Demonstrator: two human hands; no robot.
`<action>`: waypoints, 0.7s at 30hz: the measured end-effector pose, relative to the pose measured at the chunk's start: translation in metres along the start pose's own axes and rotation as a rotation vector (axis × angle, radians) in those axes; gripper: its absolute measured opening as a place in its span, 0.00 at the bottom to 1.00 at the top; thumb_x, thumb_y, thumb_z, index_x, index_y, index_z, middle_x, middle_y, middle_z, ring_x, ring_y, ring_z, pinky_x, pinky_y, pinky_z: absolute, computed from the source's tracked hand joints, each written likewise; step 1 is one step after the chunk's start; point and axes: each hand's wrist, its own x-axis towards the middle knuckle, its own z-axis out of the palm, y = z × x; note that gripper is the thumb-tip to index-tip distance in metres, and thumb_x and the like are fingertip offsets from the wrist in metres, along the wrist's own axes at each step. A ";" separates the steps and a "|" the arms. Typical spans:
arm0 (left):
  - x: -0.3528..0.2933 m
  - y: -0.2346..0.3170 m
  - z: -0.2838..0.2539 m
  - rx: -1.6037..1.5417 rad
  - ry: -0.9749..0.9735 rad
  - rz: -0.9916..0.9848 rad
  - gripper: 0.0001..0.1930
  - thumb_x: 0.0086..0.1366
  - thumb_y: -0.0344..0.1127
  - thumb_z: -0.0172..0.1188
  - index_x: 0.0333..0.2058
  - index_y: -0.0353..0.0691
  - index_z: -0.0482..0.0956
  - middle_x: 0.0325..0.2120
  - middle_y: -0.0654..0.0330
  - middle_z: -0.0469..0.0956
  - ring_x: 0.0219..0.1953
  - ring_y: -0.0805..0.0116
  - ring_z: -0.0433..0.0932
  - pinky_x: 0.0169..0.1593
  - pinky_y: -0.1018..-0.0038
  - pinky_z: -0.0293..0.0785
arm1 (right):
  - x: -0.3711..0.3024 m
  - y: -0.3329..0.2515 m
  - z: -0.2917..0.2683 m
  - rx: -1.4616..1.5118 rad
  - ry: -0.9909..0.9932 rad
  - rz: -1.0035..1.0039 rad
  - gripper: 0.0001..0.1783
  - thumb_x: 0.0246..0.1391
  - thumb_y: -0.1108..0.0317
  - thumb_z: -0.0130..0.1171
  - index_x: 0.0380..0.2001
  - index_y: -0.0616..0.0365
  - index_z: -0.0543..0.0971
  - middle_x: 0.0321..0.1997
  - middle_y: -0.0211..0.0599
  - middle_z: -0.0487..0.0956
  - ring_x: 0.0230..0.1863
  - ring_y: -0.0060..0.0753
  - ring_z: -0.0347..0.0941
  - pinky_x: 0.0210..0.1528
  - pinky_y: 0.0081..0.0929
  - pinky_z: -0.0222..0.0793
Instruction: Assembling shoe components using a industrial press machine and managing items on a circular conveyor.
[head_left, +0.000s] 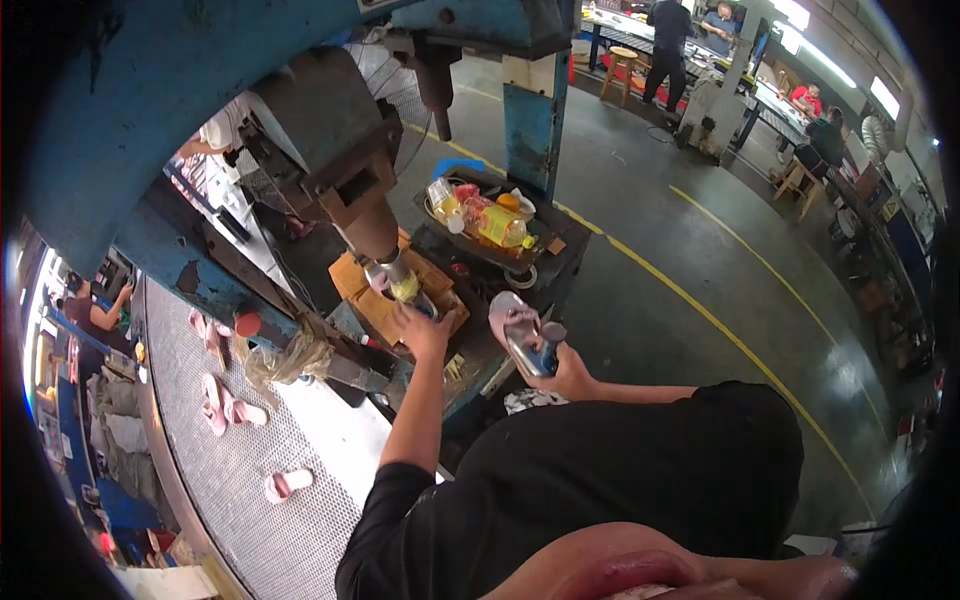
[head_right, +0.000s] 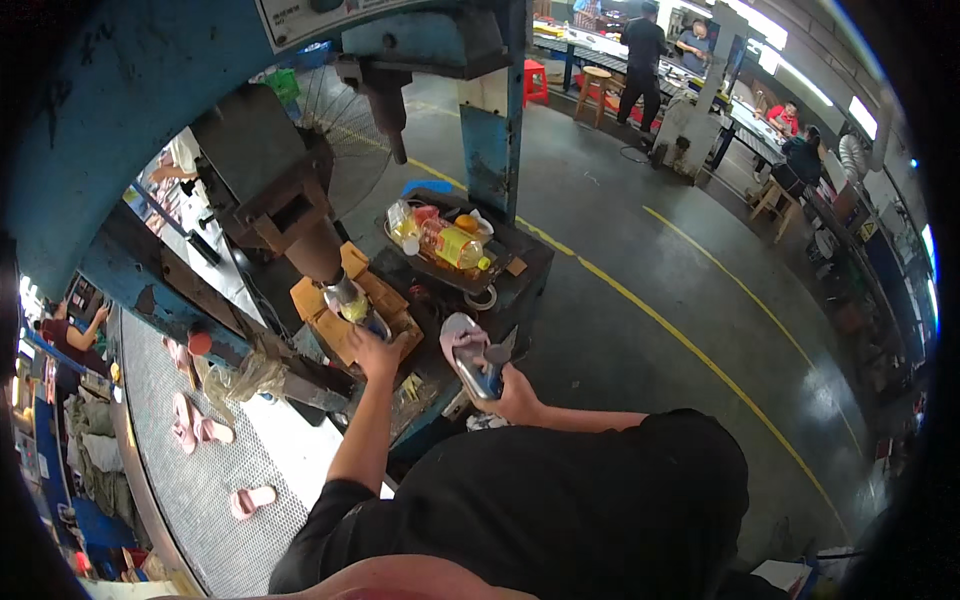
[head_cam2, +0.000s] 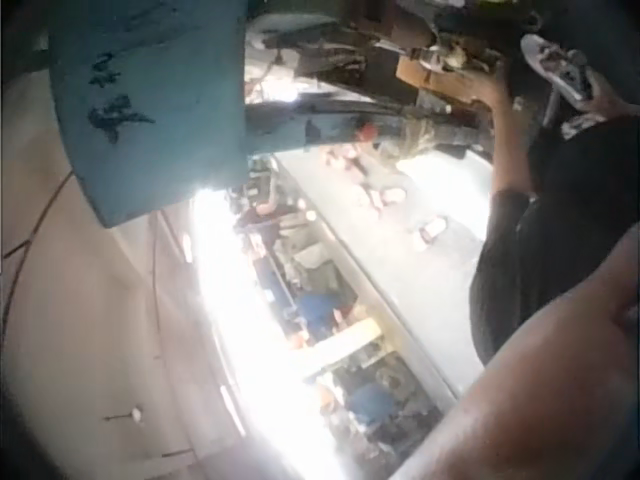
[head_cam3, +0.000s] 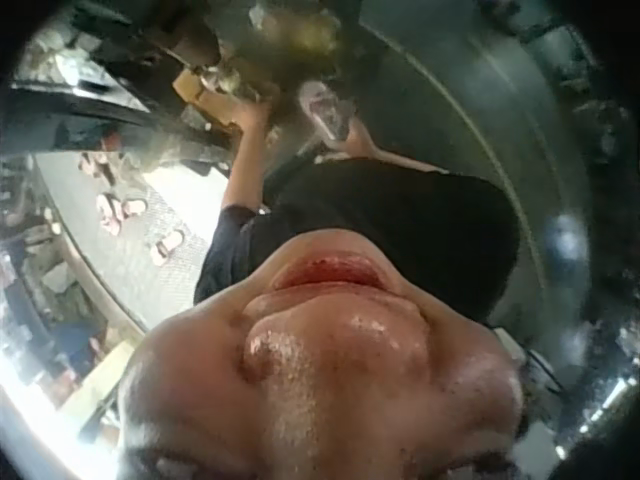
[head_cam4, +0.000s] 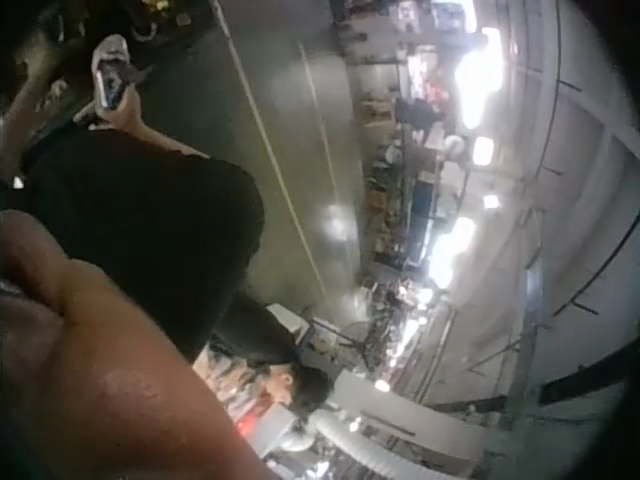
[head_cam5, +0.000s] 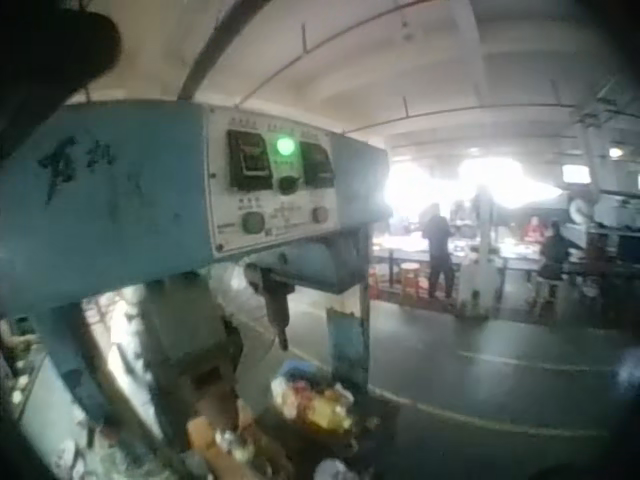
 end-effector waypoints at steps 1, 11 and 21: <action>0.003 -0.017 0.015 0.026 0.033 0.006 0.41 0.42 0.48 0.73 0.50 0.29 0.65 0.47 0.37 0.67 0.56 0.37 0.60 0.61 0.56 0.58 | 0.004 -0.002 0.007 0.047 0.025 -0.050 0.34 0.38 0.68 0.71 0.51 0.63 0.70 0.47 0.44 0.75 0.49 0.35 0.71 0.51 0.32 0.65; -0.095 -0.010 -0.073 -0.425 -0.007 -0.194 0.36 0.37 0.22 0.64 0.51 0.35 0.65 0.49 0.42 0.68 0.55 0.40 0.64 0.59 0.57 0.62 | 0.111 0.027 0.077 -0.081 -0.107 -0.448 0.31 0.40 0.74 0.66 0.51 0.62 0.69 0.46 0.49 0.73 0.46 0.43 0.71 0.51 0.33 0.67; -0.296 -0.061 -0.183 -0.241 0.213 -0.634 0.41 0.37 0.21 0.62 0.56 0.35 0.63 0.52 0.48 0.67 0.57 0.48 0.66 0.61 0.62 0.59 | 0.173 0.109 0.162 -0.460 -0.171 -0.388 0.41 0.39 0.63 0.69 0.54 0.68 0.62 0.51 0.59 0.69 0.53 0.58 0.67 0.55 0.45 0.65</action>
